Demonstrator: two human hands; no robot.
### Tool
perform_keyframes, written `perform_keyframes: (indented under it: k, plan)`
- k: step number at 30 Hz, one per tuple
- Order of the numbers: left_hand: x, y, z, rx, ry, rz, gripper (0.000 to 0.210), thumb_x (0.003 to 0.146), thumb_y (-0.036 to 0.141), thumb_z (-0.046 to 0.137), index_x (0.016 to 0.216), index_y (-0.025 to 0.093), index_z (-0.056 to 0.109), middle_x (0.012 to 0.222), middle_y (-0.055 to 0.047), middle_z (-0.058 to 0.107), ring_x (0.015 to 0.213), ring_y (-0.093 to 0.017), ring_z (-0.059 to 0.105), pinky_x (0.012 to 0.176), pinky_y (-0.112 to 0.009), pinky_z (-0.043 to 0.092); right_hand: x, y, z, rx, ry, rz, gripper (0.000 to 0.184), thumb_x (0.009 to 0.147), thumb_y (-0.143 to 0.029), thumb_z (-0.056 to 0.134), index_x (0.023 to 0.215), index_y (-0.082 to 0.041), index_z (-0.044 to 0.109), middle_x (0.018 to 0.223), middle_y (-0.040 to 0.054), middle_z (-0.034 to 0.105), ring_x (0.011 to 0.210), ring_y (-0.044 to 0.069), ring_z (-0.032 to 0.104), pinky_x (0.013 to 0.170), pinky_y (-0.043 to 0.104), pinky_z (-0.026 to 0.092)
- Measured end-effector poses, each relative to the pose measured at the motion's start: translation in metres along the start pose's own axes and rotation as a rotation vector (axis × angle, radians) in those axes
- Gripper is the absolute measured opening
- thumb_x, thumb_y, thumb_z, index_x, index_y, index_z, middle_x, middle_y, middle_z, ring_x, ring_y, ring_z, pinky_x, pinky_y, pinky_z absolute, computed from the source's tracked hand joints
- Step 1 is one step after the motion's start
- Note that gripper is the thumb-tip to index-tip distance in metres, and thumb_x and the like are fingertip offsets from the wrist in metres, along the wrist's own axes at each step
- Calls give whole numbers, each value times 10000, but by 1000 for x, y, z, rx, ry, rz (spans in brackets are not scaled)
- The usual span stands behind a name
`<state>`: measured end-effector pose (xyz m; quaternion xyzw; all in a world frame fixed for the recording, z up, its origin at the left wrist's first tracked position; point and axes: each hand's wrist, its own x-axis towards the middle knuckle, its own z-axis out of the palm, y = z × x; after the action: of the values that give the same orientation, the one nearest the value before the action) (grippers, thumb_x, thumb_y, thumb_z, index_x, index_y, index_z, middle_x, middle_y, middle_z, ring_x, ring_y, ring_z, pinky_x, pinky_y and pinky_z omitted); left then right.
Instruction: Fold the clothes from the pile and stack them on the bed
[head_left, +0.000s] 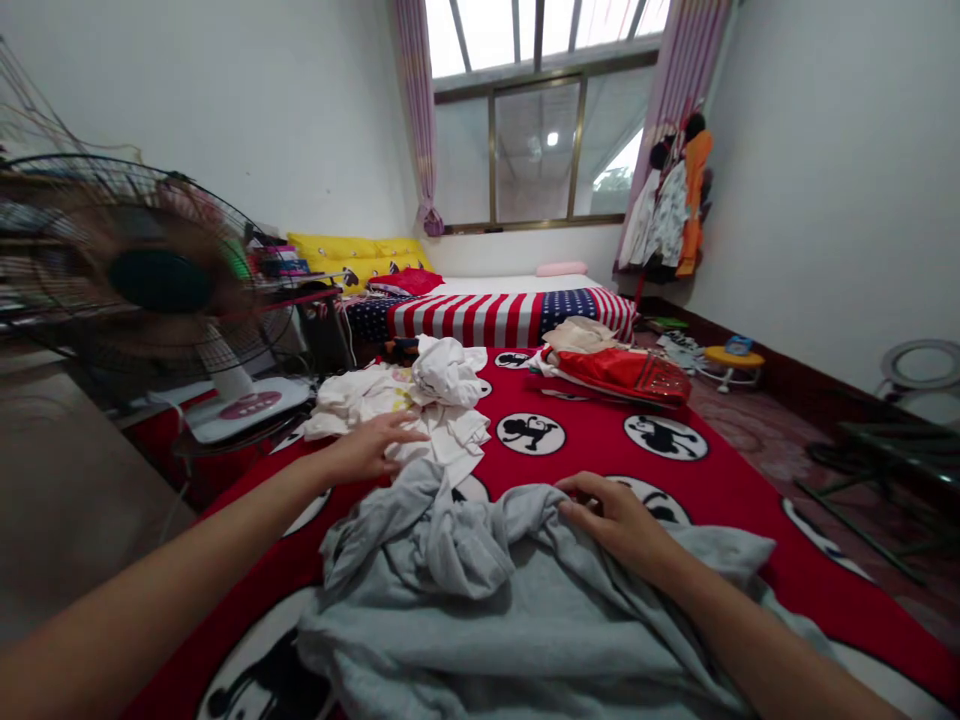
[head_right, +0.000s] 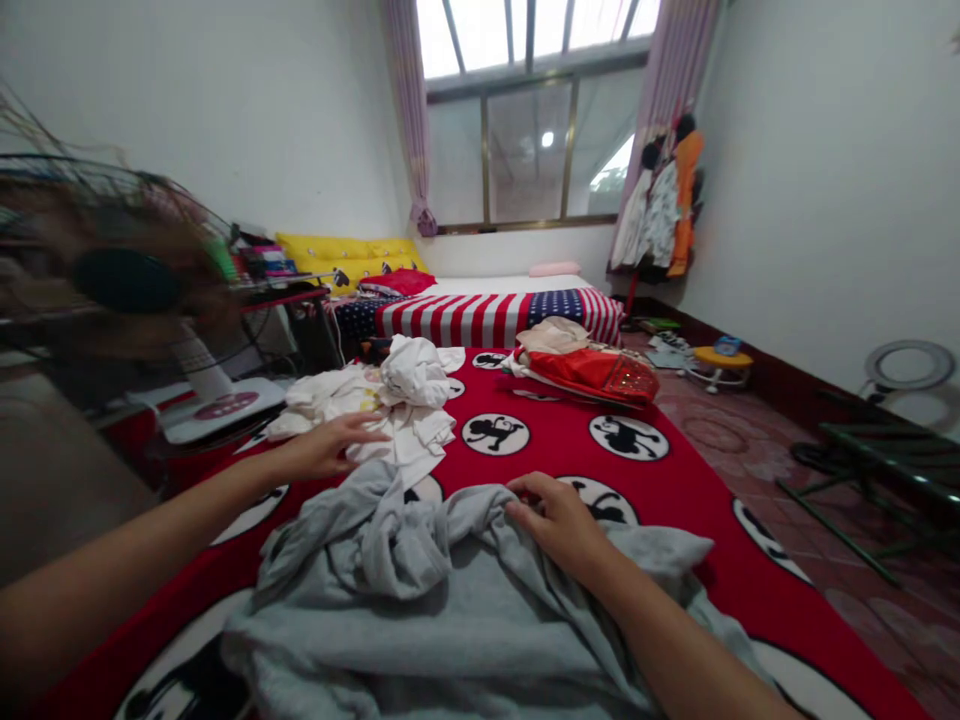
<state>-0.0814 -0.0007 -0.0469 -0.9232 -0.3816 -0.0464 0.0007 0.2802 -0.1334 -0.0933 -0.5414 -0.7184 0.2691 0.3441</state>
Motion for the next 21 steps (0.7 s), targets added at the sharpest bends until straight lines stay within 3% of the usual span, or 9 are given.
perform_keyframes:
  k: [3, 6, 9, 12, 18, 21]
  plan:
    - [12, -17, 33, 81, -31, 6, 503, 846, 329, 582, 1347, 316, 539, 1497, -110, 382, 1373, -340, 336, 1084, -503, 300, -1, 3, 2, 23, -8, 0, 264, 846, -320, 551, 1009, -168, 692, 937, 63, 699, 857, 201, 616, 762, 310, 450]
    - [29, -12, 48, 139, 56, -51, 372, 881, 383, 554, 1238, 289, 607, 1356, -96, 517, 1255, -301, 463, 1009, -454, 375, -1, 5, 4, 34, -1, 4, 235, 850, -305, 552, 990, -176, 691, 933, 56, 688, 866, 197, 609, 781, 308, 443]
    - [52, -3, 50, 233, 122, -98, 259, 884, 386, 562, 1065, 224, 651, 1136, -86, 621, 1068, -249, 572, 886, -357, 440, 1, 6, 6, 37, -2, 5, 203, 852, -288, 552, 960, -181, 686, 917, 50, 673, 861, 191, 601, 781, 302, 438]
    - [80, 1, 47, 314, 156, -149, 235, 917, 362, 523, 1055, 202, 624, 1042, -86, 651, 985, -225, 618, 792, -297, 469, 1, 6, 5, 54, -19, 9, 186, 863, -282, 543, 951, -184, 675, 917, 46, 662, 864, 185, 594, 786, 297, 434]
    - [137, -2, 52, 375, 244, -321, 297, 956, 140, 330, 1092, 140, 594, 975, -151, 654, 915, -269, 656, 697, -325, 499, -3, 2, 4, 56, -50, 19, 154, 884, -259, 526, 956, -194, 646, 941, 43, 639, 889, 180, 585, 801, 292, 433]
    - [160, -4, 56, 371, 287, -386, 330, 952, 117, 294, 1102, 138, 587, 989, -163, 650, 923, -286, 656, 698, -348, 508, -5, 2, 6, 41, -55, 14, 138, 898, -245, 506, 951, -204, 627, 962, 44, 628, 906, 177, 579, 808, 288, 432]
